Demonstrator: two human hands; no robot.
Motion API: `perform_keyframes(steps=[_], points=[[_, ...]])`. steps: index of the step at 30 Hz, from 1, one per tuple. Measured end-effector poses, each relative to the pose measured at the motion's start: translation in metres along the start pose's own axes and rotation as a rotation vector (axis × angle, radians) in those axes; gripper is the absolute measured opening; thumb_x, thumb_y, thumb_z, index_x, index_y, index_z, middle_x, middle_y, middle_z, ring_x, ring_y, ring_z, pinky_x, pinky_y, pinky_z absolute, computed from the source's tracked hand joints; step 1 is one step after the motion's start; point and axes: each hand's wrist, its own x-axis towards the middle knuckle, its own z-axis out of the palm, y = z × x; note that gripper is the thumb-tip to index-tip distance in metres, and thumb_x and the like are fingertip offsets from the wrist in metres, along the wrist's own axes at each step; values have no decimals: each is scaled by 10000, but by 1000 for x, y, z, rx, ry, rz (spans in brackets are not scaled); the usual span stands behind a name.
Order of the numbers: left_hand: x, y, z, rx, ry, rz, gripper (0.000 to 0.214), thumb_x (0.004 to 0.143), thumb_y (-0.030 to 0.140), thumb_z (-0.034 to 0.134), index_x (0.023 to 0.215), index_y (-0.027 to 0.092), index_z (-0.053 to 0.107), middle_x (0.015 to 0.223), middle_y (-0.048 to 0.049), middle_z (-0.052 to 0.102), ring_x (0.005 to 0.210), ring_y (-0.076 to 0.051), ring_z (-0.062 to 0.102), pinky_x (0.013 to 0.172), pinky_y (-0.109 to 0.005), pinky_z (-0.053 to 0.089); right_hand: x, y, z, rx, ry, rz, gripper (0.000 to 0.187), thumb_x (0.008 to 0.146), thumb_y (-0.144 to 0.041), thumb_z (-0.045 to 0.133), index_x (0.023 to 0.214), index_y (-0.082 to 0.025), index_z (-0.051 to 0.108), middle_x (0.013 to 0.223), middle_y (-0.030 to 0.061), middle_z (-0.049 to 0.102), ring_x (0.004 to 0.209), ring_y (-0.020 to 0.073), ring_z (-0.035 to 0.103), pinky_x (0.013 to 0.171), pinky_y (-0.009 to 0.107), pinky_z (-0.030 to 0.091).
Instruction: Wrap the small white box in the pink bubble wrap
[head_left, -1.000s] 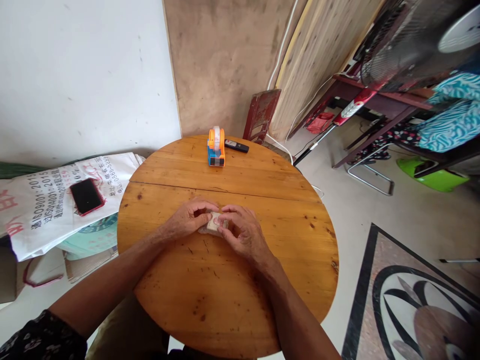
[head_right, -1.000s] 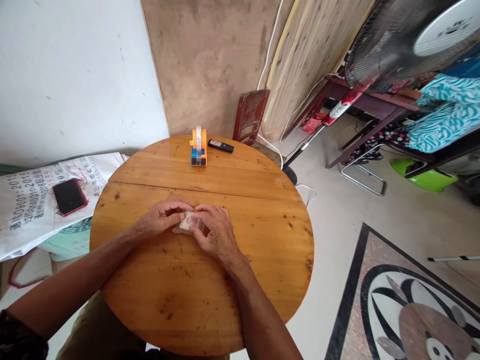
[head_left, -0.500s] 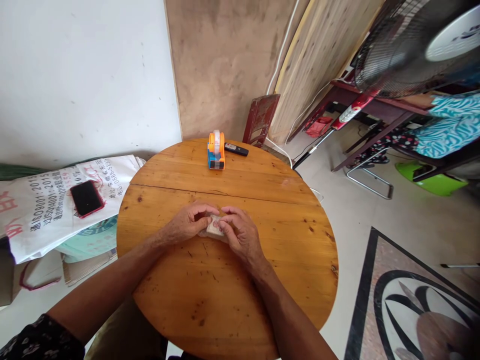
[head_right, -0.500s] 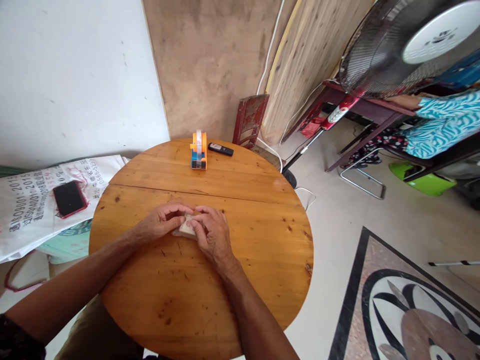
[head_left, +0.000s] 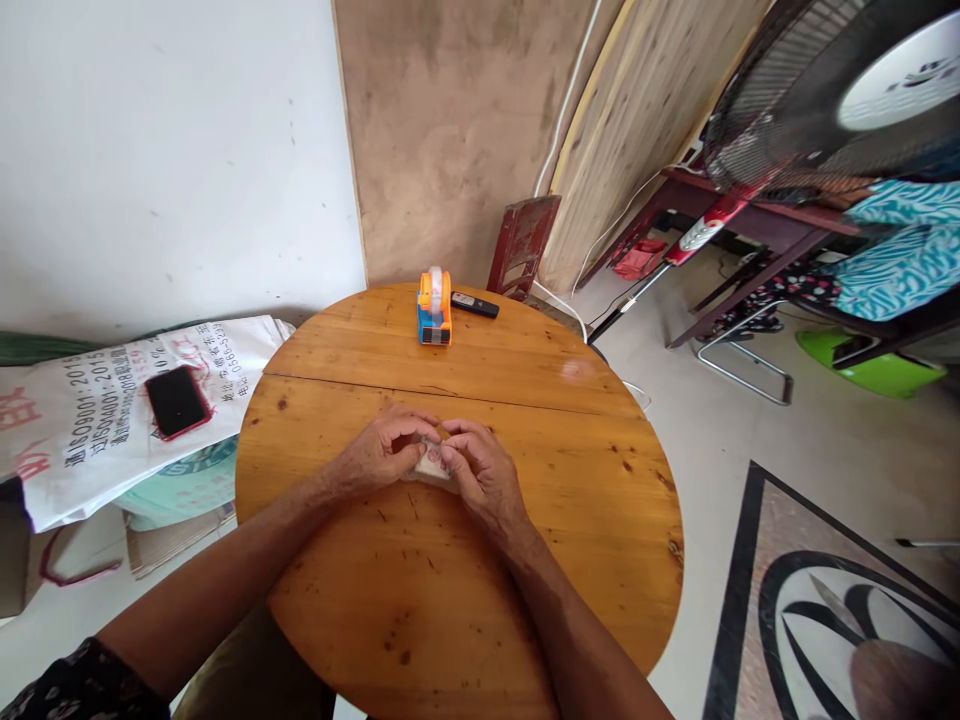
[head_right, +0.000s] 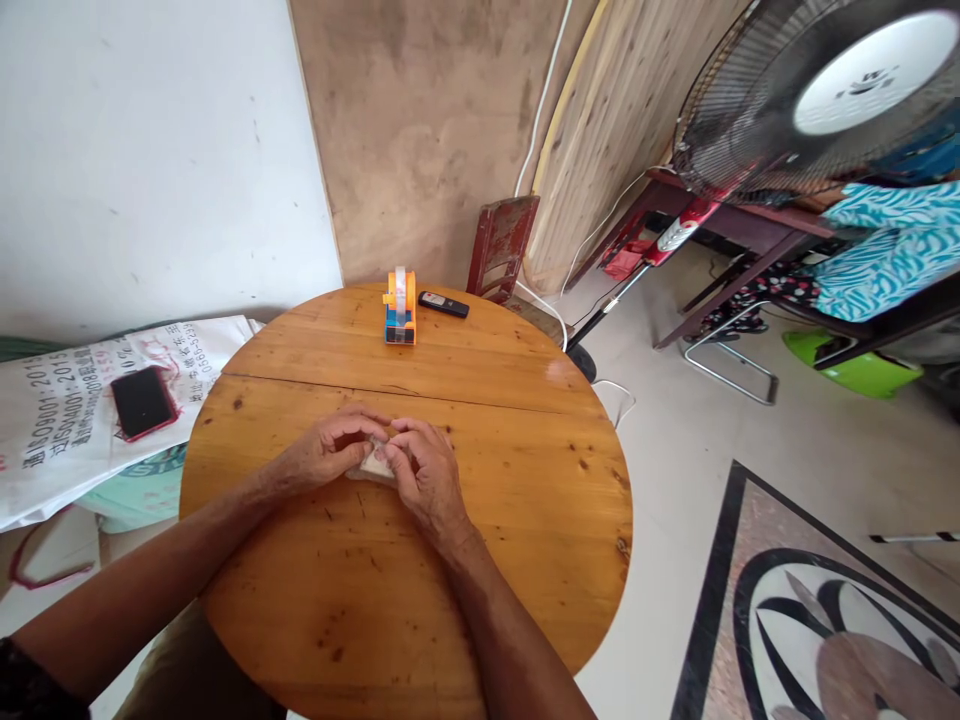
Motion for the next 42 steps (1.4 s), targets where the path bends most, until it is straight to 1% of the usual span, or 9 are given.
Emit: perform_keyframes(steps=[7,15,22,25,29,32,35,38,42], points=[[0,1,1,23,8,14,200,812,188,607,984,200,708,1129,-105,671,1087,-227,610,970,-381,474,0,0,0,22,7,9,186,914,-272,511,779,-226,630,1067,78,670,1037,215,622,931,393,454],[-1,1,3,107,12,31,187,812,169,588,953,190,709,1130,-112,646,1116,-231,593,979,-387,466,1,-2,-1,41,12,11,176,910,-262,524,775,-225,632,1062,76,668,1041,212,615,929,391,449],[-2,0,1,91,9,-1,200,796,186,616,974,196,705,1173,-116,633,1142,-257,581,989,-423,459,2,-4,-12,160,96,79,238,927,-329,512,756,-222,638,1044,71,677,1007,215,634,921,378,477],[-2,0,0,104,1,-13,195,799,184,608,967,196,705,1186,-117,629,1150,-257,580,983,-420,465,3,0,-17,168,84,136,169,904,-372,553,887,-232,646,1058,68,690,1025,229,634,943,393,477],[-2,1,0,119,2,13,206,808,177,588,977,192,705,1173,-115,626,1151,-246,584,982,-402,467,2,1,-18,146,-59,183,274,920,-411,523,1113,-237,606,1101,74,694,1060,238,628,915,396,491],[-1,1,1,111,13,32,209,805,182,592,981,192,704,1138,-108,628,1102,-237,604,963,-391,475,2,-1,-17,127,-128,178,333,937,-424,479,1190,-226,566,1095,79,687,1031,235,634,855,376,510],[-1,1,2,109,10,14,204,796,181,607,975,194,704,1119,-103,628,1068,-237,609,940,-388,482,3,-2,-17,102,-154,158,331,954,-413,445,1194,-221,566,1063,72,693,986,225,646,868,381,503],[-1,2,1,70,-3,-27,206,794,178,604,974,191,704,1141,-108,612,1086,-244,596,947,-396,475,4,0,-21,108,-103,154,303,966,-390,437,1185,-236,580,1076,65,701,1004,222,649,910,396,490],[-2,5,-3,-12,-12,-85,217,795,194,597,982,183,706,1183,-121,601,1155,-262,565,991,-412,449,5,2,-29,76,-43,44,172,887,-333,588,1018,-245,658,1146,71,672,1101,236,619,982,409,456]])
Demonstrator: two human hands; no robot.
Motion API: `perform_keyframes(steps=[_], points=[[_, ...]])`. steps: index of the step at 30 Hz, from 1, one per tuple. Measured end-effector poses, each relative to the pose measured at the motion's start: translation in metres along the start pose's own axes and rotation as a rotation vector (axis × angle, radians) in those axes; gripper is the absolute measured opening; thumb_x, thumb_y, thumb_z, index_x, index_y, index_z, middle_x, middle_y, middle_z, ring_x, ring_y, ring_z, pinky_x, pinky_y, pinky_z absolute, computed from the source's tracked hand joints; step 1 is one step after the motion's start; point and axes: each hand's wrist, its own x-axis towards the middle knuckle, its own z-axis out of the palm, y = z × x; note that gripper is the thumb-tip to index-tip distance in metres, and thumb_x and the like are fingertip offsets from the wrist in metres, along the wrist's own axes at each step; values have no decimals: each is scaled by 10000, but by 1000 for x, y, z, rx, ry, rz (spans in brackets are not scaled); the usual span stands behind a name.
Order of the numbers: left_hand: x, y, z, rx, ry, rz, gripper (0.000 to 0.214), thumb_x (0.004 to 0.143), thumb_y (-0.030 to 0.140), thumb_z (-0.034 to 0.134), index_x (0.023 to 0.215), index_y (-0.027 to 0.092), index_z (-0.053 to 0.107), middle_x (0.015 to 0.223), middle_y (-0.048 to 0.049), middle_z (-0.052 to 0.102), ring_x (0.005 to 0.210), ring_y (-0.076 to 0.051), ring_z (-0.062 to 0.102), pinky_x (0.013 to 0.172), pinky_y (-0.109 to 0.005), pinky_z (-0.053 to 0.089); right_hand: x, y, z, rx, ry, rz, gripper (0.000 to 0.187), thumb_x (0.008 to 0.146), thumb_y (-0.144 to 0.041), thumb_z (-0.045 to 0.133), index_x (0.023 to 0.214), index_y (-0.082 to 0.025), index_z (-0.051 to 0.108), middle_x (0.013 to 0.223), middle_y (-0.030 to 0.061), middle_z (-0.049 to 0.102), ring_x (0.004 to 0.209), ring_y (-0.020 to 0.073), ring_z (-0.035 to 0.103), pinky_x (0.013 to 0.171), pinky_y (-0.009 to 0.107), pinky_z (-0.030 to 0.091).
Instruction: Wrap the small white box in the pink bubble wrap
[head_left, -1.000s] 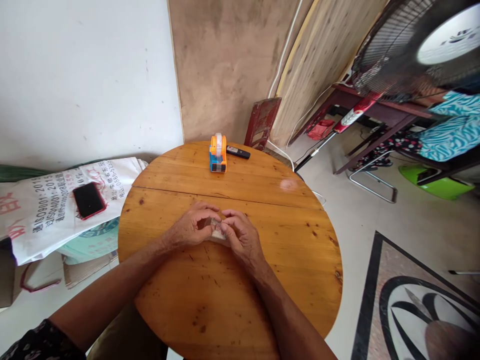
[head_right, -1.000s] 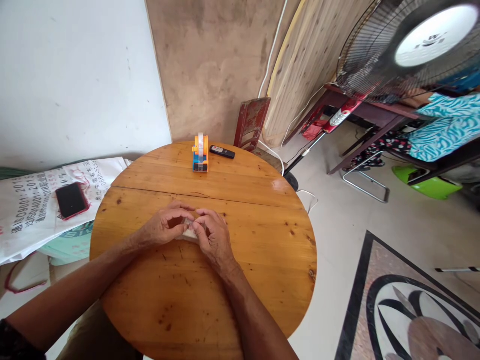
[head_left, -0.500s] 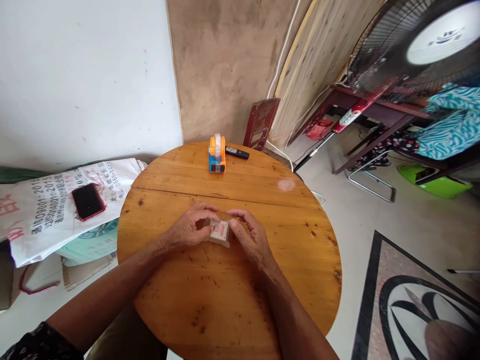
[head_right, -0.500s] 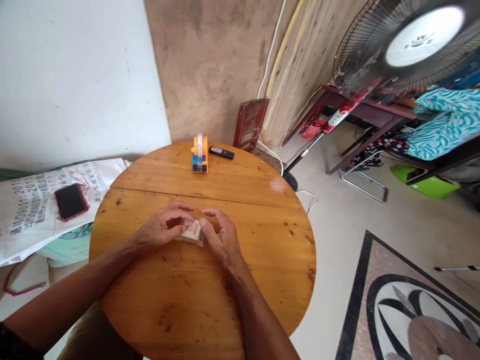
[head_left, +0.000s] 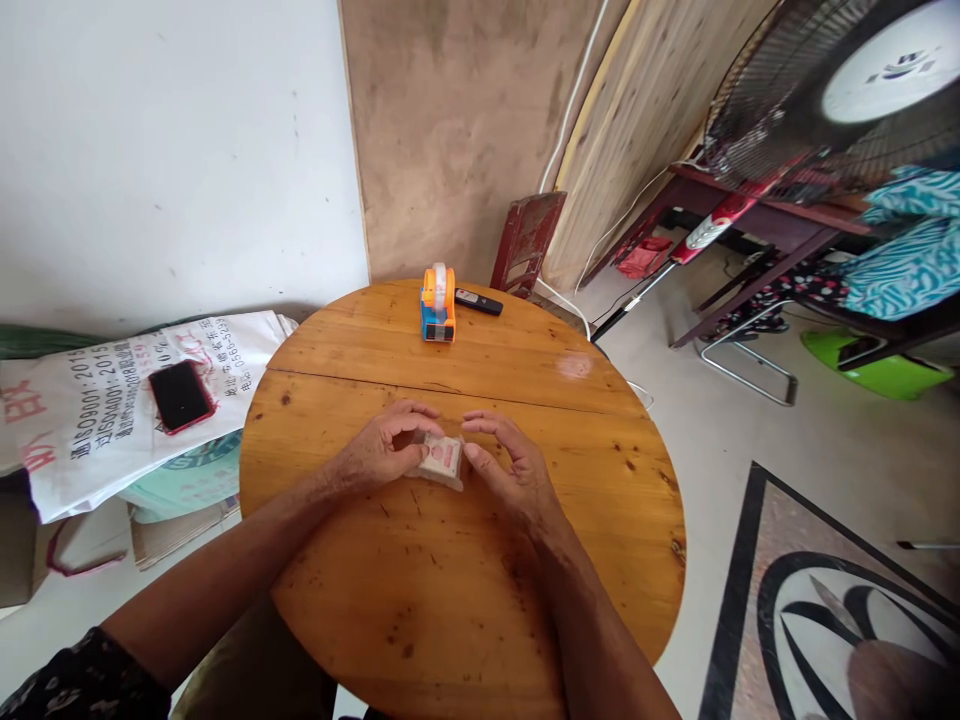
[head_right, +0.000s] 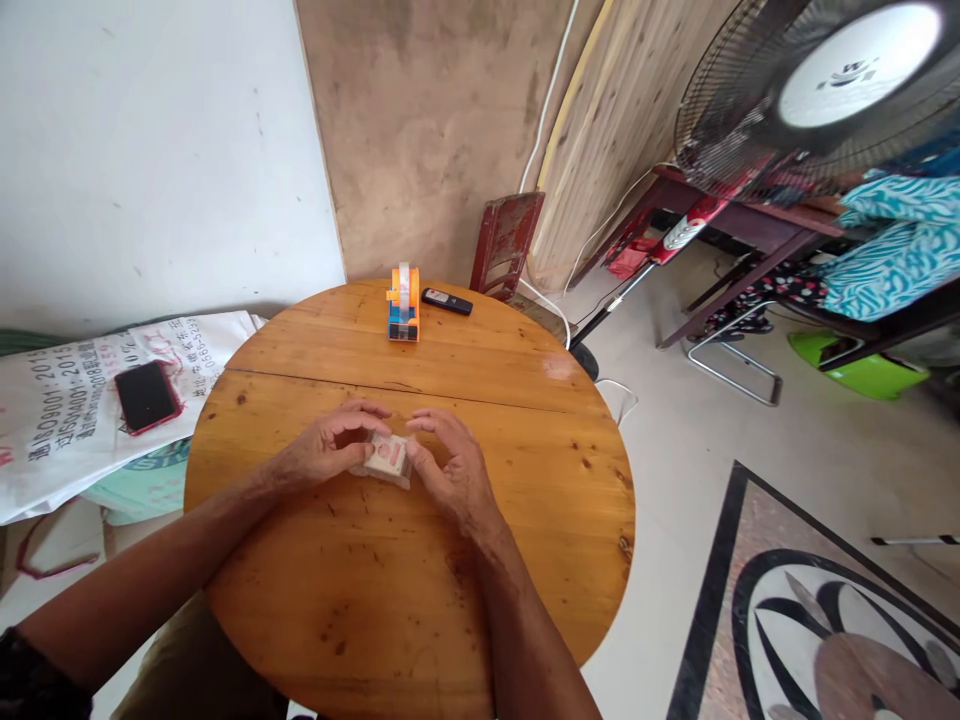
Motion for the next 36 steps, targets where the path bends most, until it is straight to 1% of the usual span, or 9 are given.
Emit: perform_keyframes(steps=[3,6,9,14,19,22,27,31,36], points=[[0,2,-5,-37,43,-28,241,797,197,586,1012,184,694,1216,-120,595,1191,-262,550,1020,-414,426,1,2,-2,-31,-50,-48,110,836,-290,646,929,-239,672,1152,84,656,1096,240,620,974,422,458],[1,2,-10,-53,84,-50,269,800,221,575,1045,187,680,1230,-117,597,1181,-258,557,1012,-408,430,0,4,0,-60,-104,-69,128,817,-260,657,943,-239,662,1204,99,631,1121,245,608,969,437,454],[1,-1,-11,-9,64,-99,302,771,231,576,1052,183,675,1171,-105,628,1123,-258,581,971,-401,453,-1,5,3,-122,-127,-119,174,803,-210,652,974,-247,655,1234,99,618,1141,247,596,958,437,451],[0,-4,-7,107,20,-161,390,723,207,560,1096,179,670,1041,-83,656,966,-241,608,841,-374,496,-4,3,13,-283,-48,-236,83,849,-216,628,915,-240,673,1165,94,654,1063,243,616,894,417,451],[-2,-2,-6,67,2,-198,432,727,227,564,1146,161,645,1047,-90,663,948,-243,621,823,-371,505,-4,1,24,-351,46,-295,110,915,-201,537,880,-219,640,1084,93,696,973,222,635,841,384,445],[-2,0,-6,73,-12,-228,470,749,287,600,1201,161,619,1117,-105,657,992,-263,619,869,-401,500,-4,0,25,-294,81,-260,114,930,-193,499,885,-214,602,1072,93,699,989,212,640,847,371,443],[-4,-2,-2,165,-85,-165,624,756,447,677,1296,155,562,1230,-148,619,1124,-328,570,986,-491,439,-3,-4,19,-161,102,-157,111,933,-203,484,872,-226,574,1076,82,687,1040,211,632,870,368,448],[-9,-1,1,83,-176,-127,800,750,348,711,1455,184,368,1378,-144,535,1209,-313,539,1024,-465,432,-4,-6,12,-10,155,-49,99,933,-247,504,867,-232,576,1121,75,667,1044,204,625,915,363,455],[-12,0,4,53,-238,-80,865,762,273,715,1504,247,272,1478,-111,447,1298,-291,490,1091,-444,388,-2,-2,3,162,247,58,139,931,-326,533,855,-227,596,1118,64,659,1039,201,616,945,356,443]])
